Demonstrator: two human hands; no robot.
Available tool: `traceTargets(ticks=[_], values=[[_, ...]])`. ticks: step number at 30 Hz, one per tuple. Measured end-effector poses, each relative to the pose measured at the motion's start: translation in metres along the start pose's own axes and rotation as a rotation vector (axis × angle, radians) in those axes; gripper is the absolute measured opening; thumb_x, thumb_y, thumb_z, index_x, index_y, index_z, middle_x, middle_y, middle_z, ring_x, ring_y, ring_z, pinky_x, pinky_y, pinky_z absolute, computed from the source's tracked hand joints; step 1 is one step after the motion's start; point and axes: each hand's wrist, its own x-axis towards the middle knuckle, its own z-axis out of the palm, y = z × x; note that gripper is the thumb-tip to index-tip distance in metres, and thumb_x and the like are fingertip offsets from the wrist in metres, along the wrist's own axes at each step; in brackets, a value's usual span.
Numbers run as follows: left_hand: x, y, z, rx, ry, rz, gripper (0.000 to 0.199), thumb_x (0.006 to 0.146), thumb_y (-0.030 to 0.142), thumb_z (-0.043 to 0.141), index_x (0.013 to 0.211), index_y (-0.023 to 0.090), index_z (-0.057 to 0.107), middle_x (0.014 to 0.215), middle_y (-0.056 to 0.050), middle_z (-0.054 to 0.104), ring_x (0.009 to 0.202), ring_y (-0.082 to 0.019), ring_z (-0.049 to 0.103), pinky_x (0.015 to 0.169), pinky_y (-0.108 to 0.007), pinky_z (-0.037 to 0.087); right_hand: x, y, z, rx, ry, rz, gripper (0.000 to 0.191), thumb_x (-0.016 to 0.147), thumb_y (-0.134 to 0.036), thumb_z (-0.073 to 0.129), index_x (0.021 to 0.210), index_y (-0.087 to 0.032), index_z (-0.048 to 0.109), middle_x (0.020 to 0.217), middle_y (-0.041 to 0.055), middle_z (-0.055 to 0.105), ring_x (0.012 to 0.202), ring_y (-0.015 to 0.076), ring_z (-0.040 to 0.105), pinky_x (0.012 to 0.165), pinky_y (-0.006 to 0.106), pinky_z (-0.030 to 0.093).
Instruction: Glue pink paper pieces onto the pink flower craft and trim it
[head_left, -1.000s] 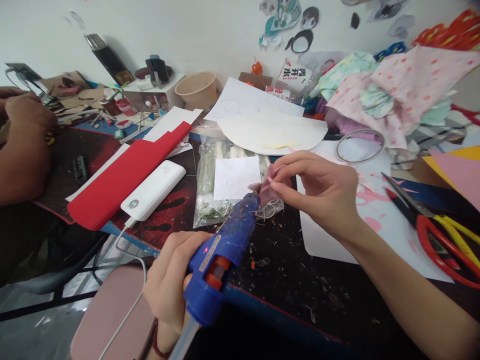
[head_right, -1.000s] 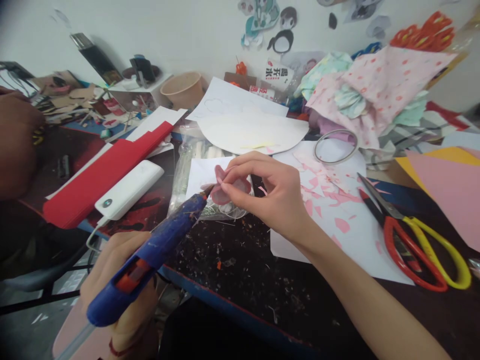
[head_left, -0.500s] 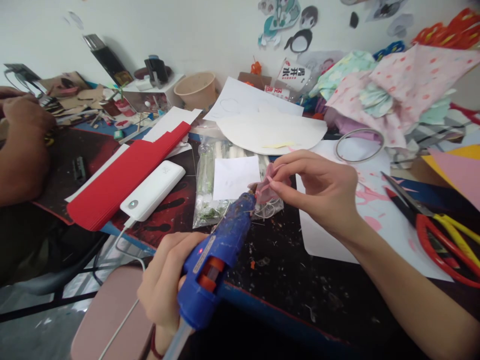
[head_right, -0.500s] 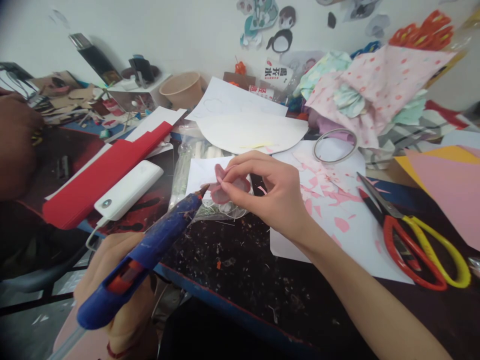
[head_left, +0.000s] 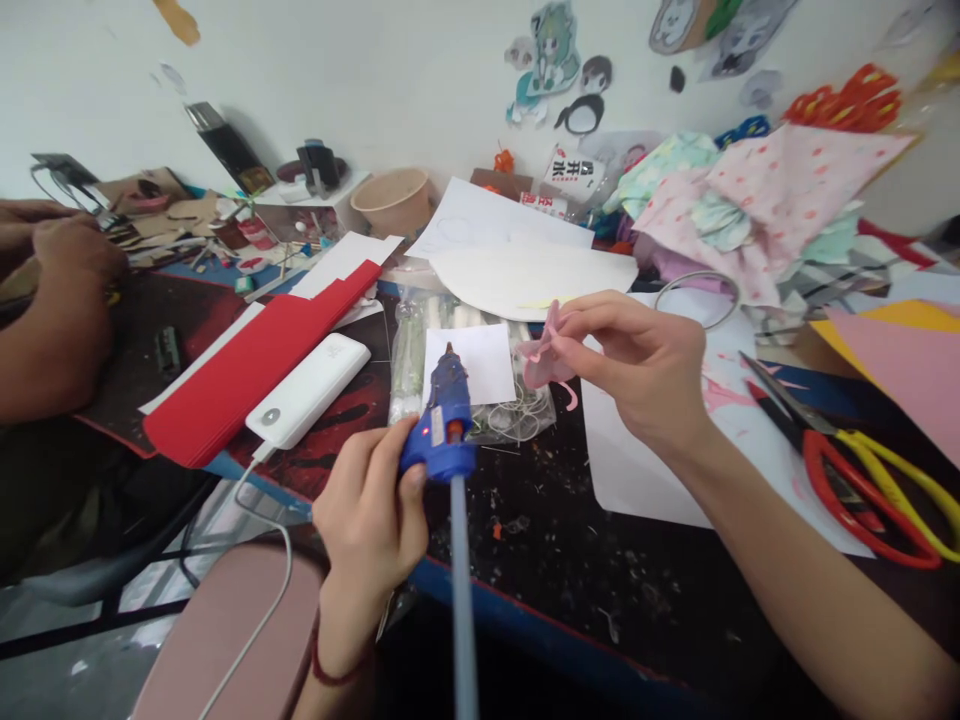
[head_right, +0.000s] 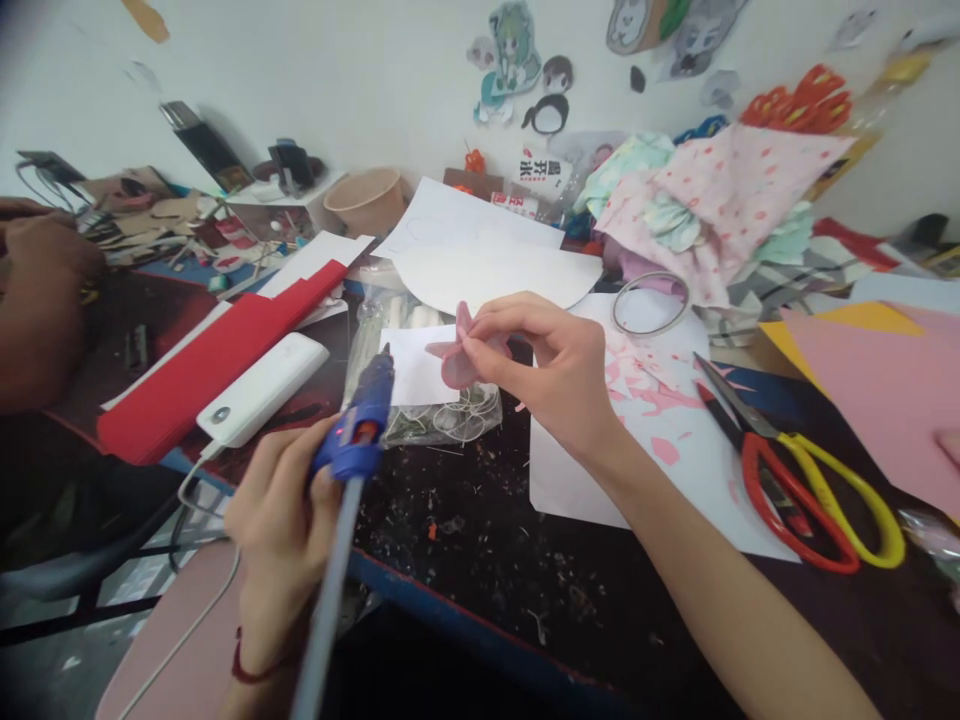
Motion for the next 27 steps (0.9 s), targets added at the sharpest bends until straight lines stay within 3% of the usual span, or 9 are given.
traceTargets(ticks=[3,6,10,15,21,24,27], values=[[0.007,0.0,0.025,0.161,-0.066,0.082,0.036,0.098,0.024,0.055,0.132,0.014,0.061,0.103,-0.012,0.069,0.092,-0.024,0.064,0.079,-0.033,0.05,0.003,0.0,-0.004,-0.002,0.026,0.0,0.007,0.08,-0.02,0.08,0.079,-0.025,0.076,0.086,0.0025,0.074,0.084,0.0196,0.071,0.079,0.041,0.061],[0.015,0.008,0.045,0.26,-0.215,0.086,0.036,0.102,0.031,0.052,0.13,0.01,0.061,0.101,-0.013,0.069,0.09,-0.026,0.062,0.078,-0.036,0.048,0.005,0.001,-0.01,-0.006,0.048,0.008,0.007,0.079,-0.02,0.081,0.079,-0.025,0.076,0.087,0.002,0.075,0.085,0.0184,0.071,0.078,0.039,0.061],[0.019,0.015,0.048,0.322,-0.345,0.0,0.04,0.103,0.038,0.05,0.133,0.014,0.059,0.113,-0.014,0.069,0.1,-0.03,0.06,0.083,-0.042,0.044,0.007,0.005,-0.016,0.007,0.083,0.032,0.006,0.079,-0.02,0.081,0.08,-0.023,0.076,0.089,0.0025,0.074,0.083,0.0175,0.07,0.077,0.038,0.061],[0.015,0.015,0.038,0.377,-0.314,-0.035,0.05,0.101,0.049,0.051,0.137,0.014,0.056,0.12,-0.016,0.068,0.105,-0.033,0.059,0.085,-0.043,0.042,0.007,0.008,-0.018,0.018,0.097,0.058,0.007,0.078,-0.023,0.082,0.082,-0.022,0.076,0.088,0.0028,0.074,0.079,0.0172,0.068,0.071,0.037,0.06],[0.015,0.015,0.032,0.393,-0.288,-0.042,0.044,0.1,0.048,0.055,0.13,0.016,0.061,0.119,-0.014,0.068,0.104,-0.032,0.059,0.084,-0.042,0.041,0.007,0.008,-0.016,0.033,0.092,0.063,0.006,0.076,-0.02,0.082,0.08,-0.022,0.078,0.086,0.0029,0.075,0.082,0.017,0.068,0.077,0.036,0.057],[0.021,0.021,0.028,0.298,-0.215,-0.057,0.036,0.1,0.042,0.057,0.126,0.018,0.063,0.114,-0.012,0.069,0.101,-0.031,0.06,0.082,-0.041,0.041,0.007,0.007,-0.015,0.032,0.095,0.055,0.006,0.075,-0.019,0.082,0.079,-0.023,0.078,0.087,0.0024,0.075,0.084,0.0169,0.069,0.079,0.036,0.057],[0.039,0.035,0.025,0.061,-0.112,-0.082,0.024,0.1,0.033,0.058,0.117,0.018,0.065,0.104,-0.009,0.069,0.094,-0.026,0.06,0.081,-0.038,0.042,0.008,-0.001,-0.014,0.063,0.119,0.048,0.007,0.075,-0.019,0.082,0.08,-0.023,0.078,0.089,0.0022,0.075,0.085,0.0168,0.07,0.079,0.035,0.058]])
